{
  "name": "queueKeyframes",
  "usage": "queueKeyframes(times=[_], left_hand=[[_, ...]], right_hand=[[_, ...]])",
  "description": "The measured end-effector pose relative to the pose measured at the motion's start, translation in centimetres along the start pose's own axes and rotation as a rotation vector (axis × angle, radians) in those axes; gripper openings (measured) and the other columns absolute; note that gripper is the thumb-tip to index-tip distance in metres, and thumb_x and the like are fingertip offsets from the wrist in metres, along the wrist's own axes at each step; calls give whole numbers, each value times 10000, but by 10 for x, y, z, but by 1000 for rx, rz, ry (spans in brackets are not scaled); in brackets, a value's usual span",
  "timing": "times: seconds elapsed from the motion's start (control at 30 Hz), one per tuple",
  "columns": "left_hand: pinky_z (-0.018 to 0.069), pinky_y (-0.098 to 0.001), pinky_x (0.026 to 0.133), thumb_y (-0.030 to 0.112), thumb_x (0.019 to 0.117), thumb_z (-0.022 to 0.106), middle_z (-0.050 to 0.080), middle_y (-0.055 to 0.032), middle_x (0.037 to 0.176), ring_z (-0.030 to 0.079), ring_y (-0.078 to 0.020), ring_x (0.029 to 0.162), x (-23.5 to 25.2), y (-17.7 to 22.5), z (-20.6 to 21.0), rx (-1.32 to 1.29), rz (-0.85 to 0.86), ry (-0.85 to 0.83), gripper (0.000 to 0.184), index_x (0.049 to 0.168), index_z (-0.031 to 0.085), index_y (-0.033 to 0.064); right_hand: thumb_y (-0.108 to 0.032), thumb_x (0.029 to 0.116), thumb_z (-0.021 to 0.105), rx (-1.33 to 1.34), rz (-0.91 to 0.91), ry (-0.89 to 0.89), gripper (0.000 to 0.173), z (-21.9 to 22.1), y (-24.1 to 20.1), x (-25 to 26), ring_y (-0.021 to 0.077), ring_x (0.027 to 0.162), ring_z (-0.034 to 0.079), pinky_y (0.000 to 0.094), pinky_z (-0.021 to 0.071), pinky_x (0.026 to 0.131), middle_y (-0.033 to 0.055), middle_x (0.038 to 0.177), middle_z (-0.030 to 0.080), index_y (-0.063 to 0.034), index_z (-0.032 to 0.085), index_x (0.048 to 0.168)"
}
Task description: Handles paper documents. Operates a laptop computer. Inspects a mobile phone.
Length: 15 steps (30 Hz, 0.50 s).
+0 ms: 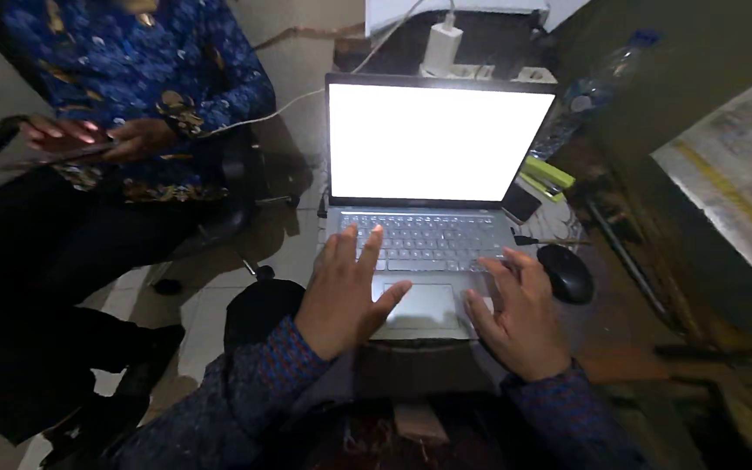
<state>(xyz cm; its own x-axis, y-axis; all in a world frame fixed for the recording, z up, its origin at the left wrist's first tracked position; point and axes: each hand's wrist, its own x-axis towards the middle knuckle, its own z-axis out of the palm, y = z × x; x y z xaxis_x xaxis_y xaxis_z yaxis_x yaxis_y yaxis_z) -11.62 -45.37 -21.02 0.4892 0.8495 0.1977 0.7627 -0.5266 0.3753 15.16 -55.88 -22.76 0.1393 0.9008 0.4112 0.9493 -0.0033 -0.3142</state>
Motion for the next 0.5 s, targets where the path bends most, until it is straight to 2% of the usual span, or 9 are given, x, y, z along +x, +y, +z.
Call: queueKeyframes(times=[0.07,0.17,0.37,0.5], left_hand=[[359,-644,1132,821,910,367,406,-247,1569,408,-458,1423,5,-3,6,1,-1,-5,933,1575,410,168],[321,-651,1156,849,898,328,393,-245,1583,386,-471,1439,5,-4,8,34,-1,-7,970,1580,402,163],[328,-631,1164,859,890,317,412,-234,1575,397,-445,1441,5,-7,8,38,-3,1,985,1573,418,157],[320,-629,1167,881,874,305,383,-228,1599,378,-441,1455,6,-6,8,58,-21,-19,1001,1594,386,191]], right_hand=[[-630,955,488,-17,36,-51,632,-3,-3,4,418,1312,518,581,479,1025,254,1483,484,-156,664,1335],[-667,973,438,-40,49,-125,677,-10,-12,19,460,1326,500,619,466,1028,267,1525,444,-156,650,1363],[-693,978,410,-122,30,-161,710,1,-21,63,458,1365,472,650,407,1086,245,1526,460,-162,627,1396],[-718,970,383,-147,8,-194,725,14,-16,71,463,1436,403,677,337,1140,243,1546,450,-178,647,1375]])
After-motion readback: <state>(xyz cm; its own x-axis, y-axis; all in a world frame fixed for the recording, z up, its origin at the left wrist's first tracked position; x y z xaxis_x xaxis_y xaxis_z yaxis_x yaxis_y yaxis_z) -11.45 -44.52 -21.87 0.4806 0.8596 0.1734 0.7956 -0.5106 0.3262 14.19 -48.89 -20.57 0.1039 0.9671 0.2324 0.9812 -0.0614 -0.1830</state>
